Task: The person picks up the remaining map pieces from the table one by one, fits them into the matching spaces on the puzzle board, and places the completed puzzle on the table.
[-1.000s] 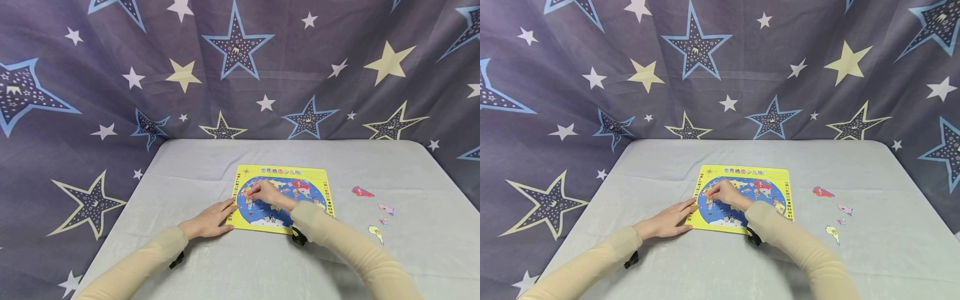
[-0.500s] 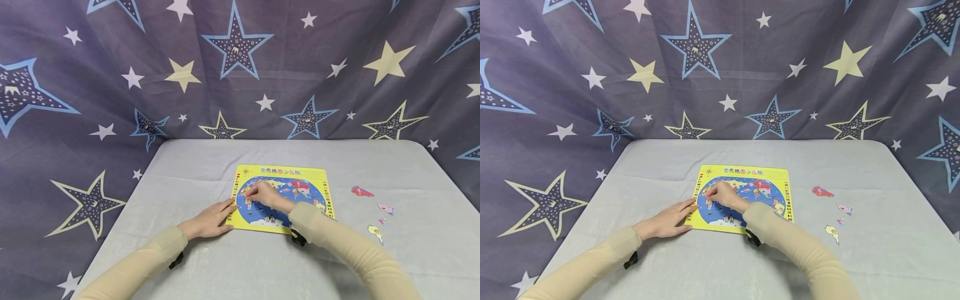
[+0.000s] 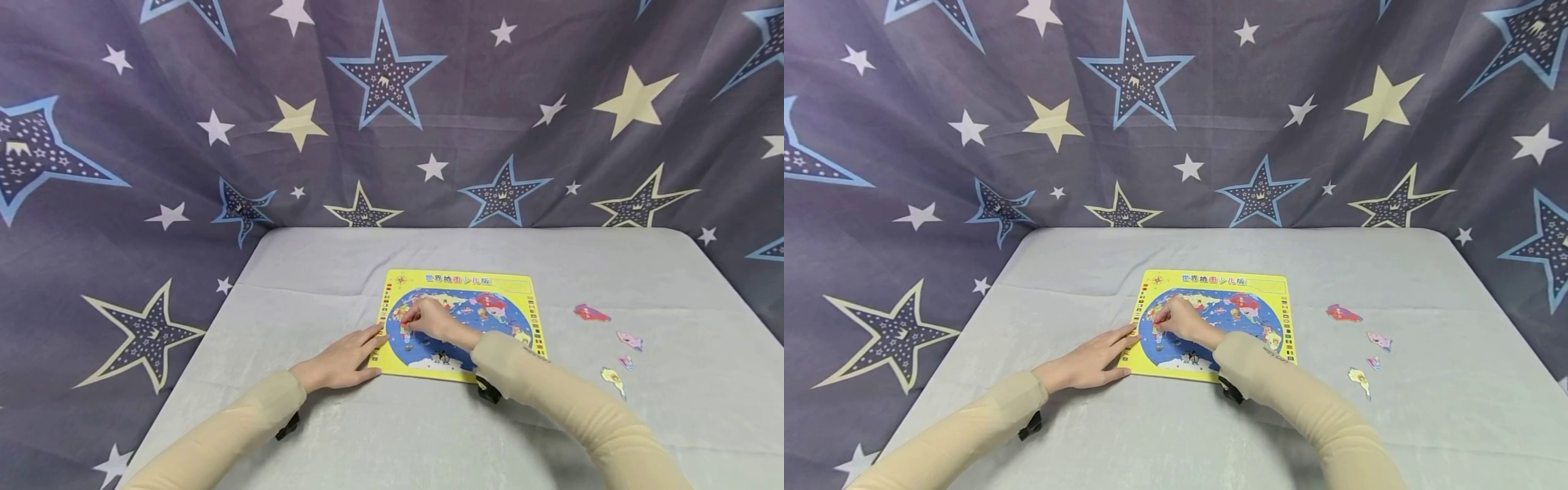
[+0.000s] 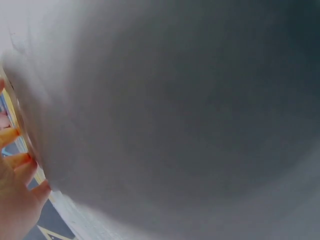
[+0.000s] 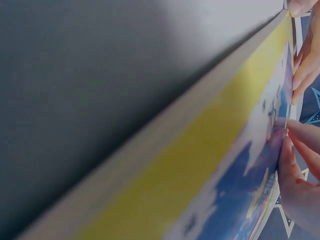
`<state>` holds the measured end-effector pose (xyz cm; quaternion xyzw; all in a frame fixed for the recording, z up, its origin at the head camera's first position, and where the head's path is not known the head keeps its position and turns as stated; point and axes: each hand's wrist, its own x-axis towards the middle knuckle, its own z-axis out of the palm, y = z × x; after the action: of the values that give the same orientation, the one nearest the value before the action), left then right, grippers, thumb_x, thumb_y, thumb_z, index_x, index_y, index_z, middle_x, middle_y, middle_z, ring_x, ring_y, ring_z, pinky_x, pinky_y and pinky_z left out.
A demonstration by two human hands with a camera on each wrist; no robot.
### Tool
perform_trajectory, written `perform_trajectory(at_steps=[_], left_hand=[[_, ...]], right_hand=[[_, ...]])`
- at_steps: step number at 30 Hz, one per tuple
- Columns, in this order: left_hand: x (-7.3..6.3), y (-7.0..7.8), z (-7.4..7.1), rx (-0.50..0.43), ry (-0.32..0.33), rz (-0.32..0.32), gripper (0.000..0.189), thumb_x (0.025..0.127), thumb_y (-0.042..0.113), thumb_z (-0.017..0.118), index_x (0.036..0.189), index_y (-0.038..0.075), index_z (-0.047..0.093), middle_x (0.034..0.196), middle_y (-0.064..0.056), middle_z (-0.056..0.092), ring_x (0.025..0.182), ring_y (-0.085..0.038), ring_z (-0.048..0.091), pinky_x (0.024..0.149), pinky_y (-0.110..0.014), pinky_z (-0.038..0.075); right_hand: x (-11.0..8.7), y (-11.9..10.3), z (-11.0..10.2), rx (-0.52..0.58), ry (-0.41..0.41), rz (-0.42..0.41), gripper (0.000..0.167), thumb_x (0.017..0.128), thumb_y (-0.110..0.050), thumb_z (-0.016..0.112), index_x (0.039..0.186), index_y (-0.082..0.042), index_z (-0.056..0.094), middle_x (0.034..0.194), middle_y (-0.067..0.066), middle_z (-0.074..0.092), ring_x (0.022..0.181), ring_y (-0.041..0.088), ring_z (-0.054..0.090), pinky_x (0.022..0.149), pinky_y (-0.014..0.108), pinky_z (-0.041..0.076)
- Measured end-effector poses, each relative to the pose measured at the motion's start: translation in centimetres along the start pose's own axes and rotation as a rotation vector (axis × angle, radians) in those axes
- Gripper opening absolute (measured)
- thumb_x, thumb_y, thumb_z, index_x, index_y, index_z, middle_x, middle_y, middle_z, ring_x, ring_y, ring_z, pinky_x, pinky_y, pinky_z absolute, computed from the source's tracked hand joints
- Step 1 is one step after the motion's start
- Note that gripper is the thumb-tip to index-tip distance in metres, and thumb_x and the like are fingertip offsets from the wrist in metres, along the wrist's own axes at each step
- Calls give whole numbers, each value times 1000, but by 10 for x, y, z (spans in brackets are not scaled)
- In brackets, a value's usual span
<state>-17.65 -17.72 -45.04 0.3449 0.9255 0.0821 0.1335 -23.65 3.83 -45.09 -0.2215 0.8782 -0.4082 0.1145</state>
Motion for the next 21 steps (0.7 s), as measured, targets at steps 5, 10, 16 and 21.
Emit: perform_trajectory(at_steps=[5,10,16,21], left_hand=[[0,0,0,2,-1,0,62,89,42,44,140,12,26,147,-11,13,132,-26,19,106,-39,20],[0,0,0,4,0,2,62,89,42,44,140,12,26,147,-11,13,132,-26,19,106,-39,20],[0,0,0,-8,4,5,62,89,41,44,140,11,26,147,-11,13,132,-26,19,106,-40,21],[-1,0,0,-7,6,3,62,89,41,44,140,11,26,147,-11,13,132,-26,19,106,-40,21]], right_hand=[[-1,2,0,-18,-20,-31,11,75,-4,68,86,-4,70,80,2,58,71,11,55,60,20,46],[-1,2,1,-34,-17,-30,13,74,-4,70,86,-5,71,80,2,58,71,10,53,60,19,45],[0,3,2,-36,-12,-8,14,74,-5,70,88,-5,70,81,1,58,71,9,52,59,19,44],[-1,2,2,-36,-12,-16,16,73,-4,70,89,-4,70,80,2,58,68,9,51,56,19,43]])
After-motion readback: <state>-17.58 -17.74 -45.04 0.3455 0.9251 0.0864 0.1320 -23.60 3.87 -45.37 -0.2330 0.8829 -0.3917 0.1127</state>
